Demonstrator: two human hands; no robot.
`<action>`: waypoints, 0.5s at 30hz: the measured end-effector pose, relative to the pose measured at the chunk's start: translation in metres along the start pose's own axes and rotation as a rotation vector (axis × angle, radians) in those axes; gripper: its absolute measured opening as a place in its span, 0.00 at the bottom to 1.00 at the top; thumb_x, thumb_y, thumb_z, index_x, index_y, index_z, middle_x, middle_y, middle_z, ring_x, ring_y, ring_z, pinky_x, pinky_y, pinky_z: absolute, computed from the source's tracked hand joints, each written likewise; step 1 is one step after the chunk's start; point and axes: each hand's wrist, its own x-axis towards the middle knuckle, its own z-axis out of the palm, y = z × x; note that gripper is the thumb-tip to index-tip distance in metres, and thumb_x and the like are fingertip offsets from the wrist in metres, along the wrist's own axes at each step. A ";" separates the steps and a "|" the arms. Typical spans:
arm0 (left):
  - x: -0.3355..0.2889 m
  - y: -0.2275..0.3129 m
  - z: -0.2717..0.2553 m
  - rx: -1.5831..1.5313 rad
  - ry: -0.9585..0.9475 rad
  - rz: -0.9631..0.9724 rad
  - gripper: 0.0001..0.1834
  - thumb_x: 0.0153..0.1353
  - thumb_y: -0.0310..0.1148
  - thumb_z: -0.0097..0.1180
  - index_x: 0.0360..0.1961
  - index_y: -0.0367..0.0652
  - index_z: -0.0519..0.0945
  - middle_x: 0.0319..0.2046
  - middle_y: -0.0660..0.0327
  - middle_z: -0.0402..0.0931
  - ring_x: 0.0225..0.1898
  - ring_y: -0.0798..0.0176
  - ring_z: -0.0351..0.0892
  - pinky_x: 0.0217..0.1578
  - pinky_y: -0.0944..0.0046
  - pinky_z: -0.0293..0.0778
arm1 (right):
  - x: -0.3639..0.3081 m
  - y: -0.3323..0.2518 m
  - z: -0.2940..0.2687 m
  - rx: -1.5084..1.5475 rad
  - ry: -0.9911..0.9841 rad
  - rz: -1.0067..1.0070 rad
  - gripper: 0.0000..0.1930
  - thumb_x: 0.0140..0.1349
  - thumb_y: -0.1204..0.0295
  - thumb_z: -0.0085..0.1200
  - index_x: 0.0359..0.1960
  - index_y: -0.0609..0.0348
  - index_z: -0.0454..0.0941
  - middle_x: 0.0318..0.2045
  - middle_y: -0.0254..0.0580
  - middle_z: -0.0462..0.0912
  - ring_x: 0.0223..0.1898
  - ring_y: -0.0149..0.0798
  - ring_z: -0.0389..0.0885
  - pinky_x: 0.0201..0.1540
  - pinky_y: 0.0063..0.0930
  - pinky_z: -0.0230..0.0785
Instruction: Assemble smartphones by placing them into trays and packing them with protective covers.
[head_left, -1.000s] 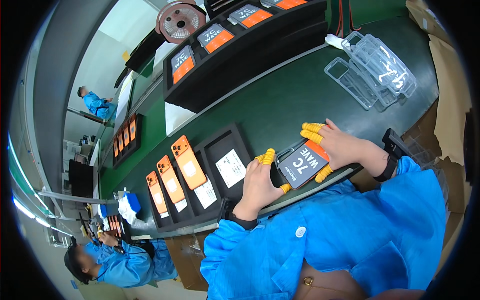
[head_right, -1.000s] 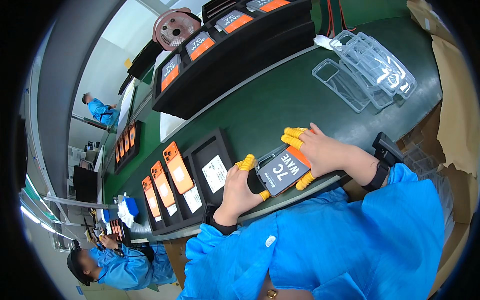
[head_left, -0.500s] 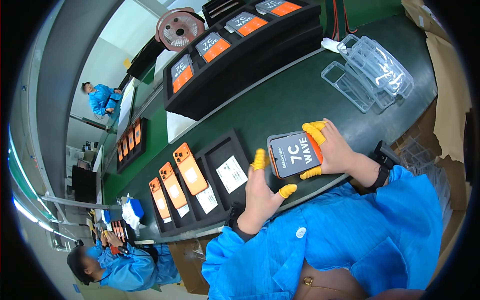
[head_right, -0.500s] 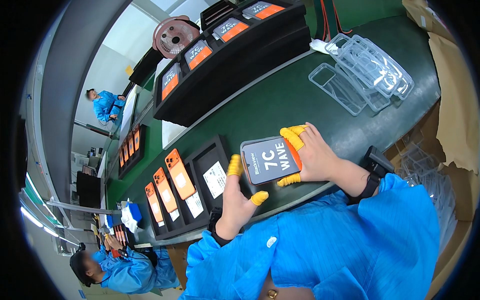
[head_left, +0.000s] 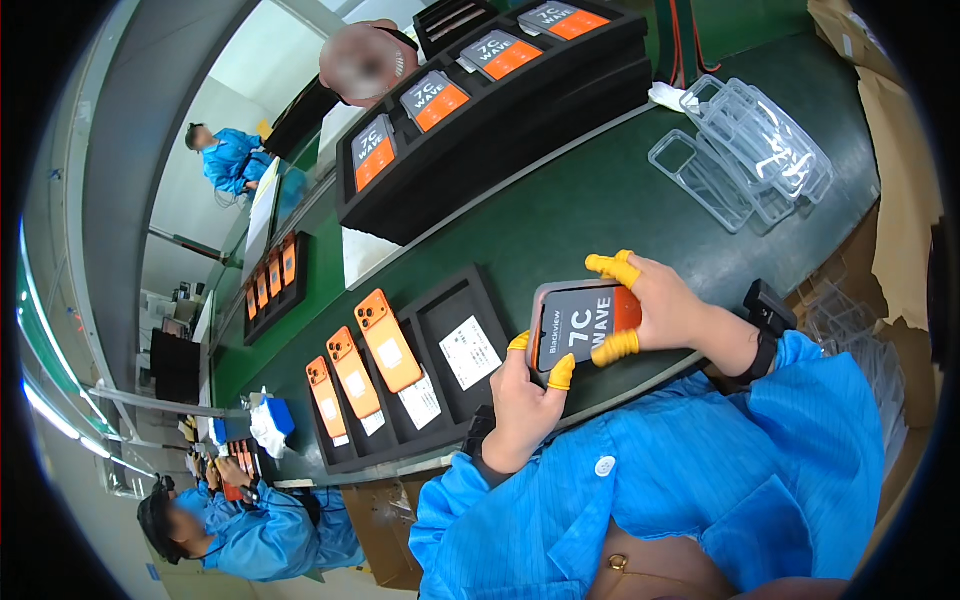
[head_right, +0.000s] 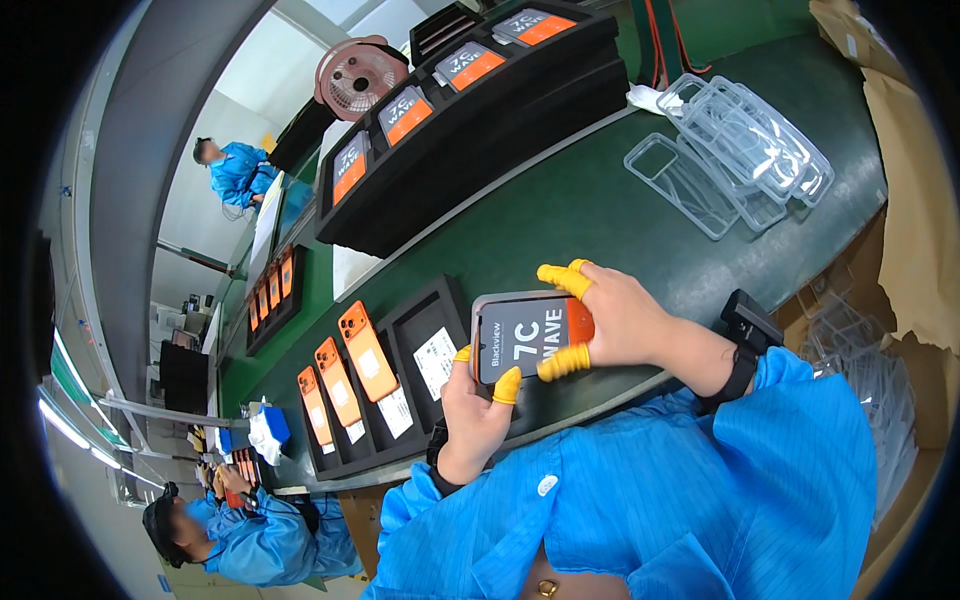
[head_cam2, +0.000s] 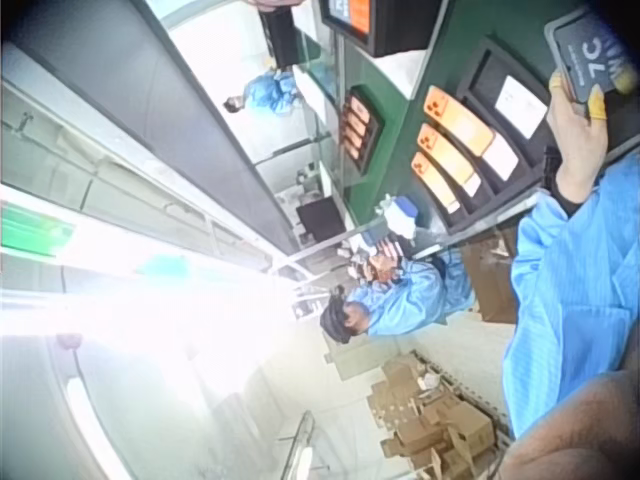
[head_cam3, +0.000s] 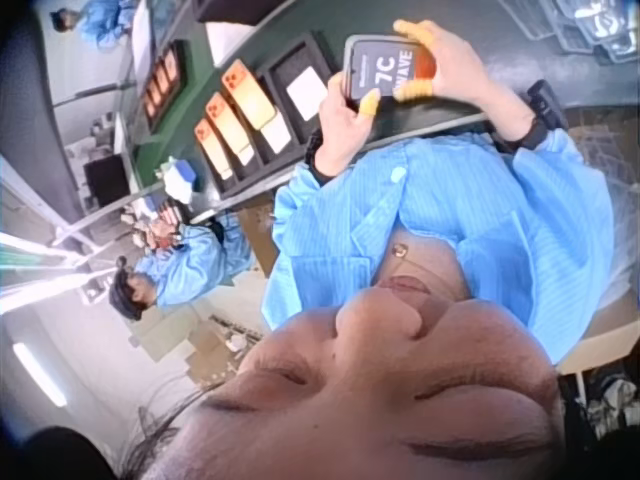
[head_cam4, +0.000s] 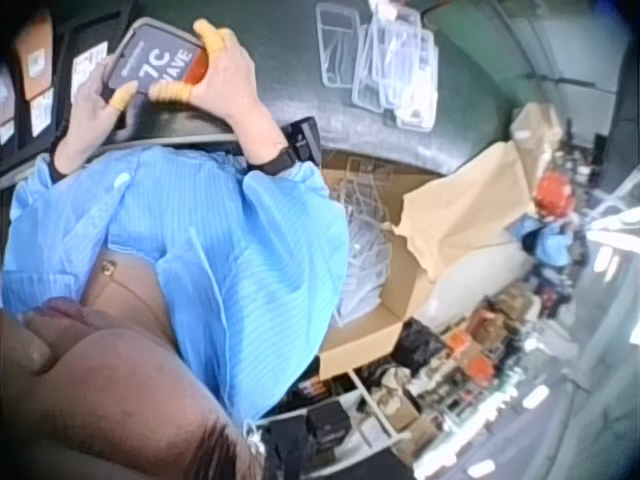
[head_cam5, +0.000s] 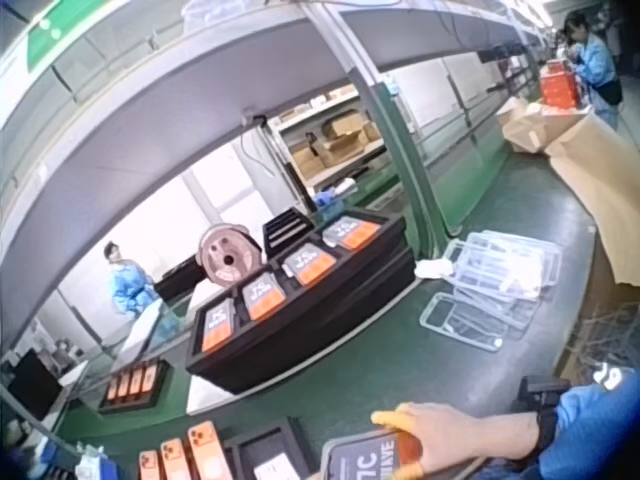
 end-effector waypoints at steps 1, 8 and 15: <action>0.000 0.002 -0.001 0.004 0.009 0.000 0.18 0.49 0.26 0.57 0.39 0.30 0.68 0.29 0.55 0.76 0.32 0.68 0.75 0.35 0.70 0.69 | 0.004 0.000 -0.001 0.100 -0.105 0.160 0.42 0.32 0.45 0.62 0.46 0.62 0.68 0.36 0.48 0.73 0.37 0.48 0.73 0.43 0.34 0.65; 0.005 0.000 -0.014 0.041 -0.244 -0.171 0.22 0.47 0.36 0.60 0.41 0.35 0.69 0.32 0.53 0.74 0.34 0.60 0.75 0.35 0.65 0.69 | 0.004 -0.004 0.000 0.158 -0.119 0.113 0.21 0.33 0.59 0.65 0.26 0.60 0.76 0.24 0.42 0.77 0.27 0.44 0.76 0.31 0.29 0.68; -0.008 -0.007 -0.005 -0.043 0.076 -0.049 0.15 0.47 0.29 0.57 0.35 0.36 0.69 0.22 0.50 0.73 0.23 0.51 0.74 0.24 0.64 0.68 | 0.000 -0.015 0.014 0.067 0.036 0.005 0.23 0.31 0.58 0.66 0.22 0.64 0.73 0.19 0.43 0.72 0.21 0.44 0.71 0.24 0.29 0.62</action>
